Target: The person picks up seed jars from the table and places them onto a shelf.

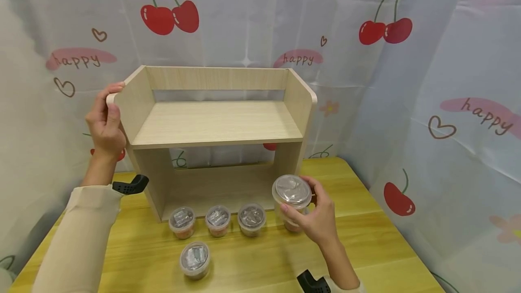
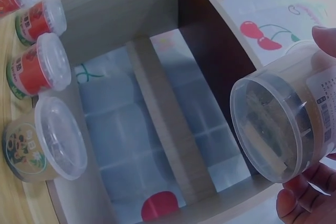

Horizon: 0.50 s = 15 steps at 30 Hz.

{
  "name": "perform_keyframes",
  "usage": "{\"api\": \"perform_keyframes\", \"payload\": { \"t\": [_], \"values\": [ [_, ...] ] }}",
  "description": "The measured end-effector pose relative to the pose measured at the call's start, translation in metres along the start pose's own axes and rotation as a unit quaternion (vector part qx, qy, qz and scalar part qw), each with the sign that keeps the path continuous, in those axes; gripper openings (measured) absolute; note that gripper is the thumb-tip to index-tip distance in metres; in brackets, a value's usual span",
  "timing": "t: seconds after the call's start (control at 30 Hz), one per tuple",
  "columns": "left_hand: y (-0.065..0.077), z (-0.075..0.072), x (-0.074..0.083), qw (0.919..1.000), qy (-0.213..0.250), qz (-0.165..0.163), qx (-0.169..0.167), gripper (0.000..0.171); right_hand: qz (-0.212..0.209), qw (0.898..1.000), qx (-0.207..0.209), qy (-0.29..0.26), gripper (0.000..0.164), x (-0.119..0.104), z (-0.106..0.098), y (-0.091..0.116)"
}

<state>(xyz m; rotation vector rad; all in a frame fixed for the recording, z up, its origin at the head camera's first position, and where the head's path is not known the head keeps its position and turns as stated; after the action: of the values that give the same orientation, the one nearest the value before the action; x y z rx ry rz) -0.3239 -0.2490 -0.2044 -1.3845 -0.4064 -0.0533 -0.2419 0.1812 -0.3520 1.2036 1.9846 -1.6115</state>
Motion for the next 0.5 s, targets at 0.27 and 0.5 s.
{"api": "perform_keyframes", "payload": {
  "t": [0.27,0.5],
  "values": [
    [0.0,0.001,-0.001,1.0,-0.001,-0.001,0.001,0.035,-0.009,1.0,0.013,-0.002,0.066,-0.003,-0.004,-0.009],
    [0.0,0.001,0.001,1.0,-0.001,0.002,0.0,0.035,-0.015,0.999,0.026,-0.019,0.065,-0.007,-0.01,-0.021]
  ]
}}
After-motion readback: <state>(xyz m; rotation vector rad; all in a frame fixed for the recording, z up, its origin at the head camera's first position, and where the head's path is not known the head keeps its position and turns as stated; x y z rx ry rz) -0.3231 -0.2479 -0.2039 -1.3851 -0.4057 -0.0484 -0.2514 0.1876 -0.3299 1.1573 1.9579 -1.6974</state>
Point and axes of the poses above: each hand's wrist, its own y-axis away from the middle knuckle, its own z-axis out of the palm, x = y × z, the point moved 6 cm from there along -y, towards the middle knuckle, and after that the axes turned 5 degrees about -x, right-handed, at the moved point
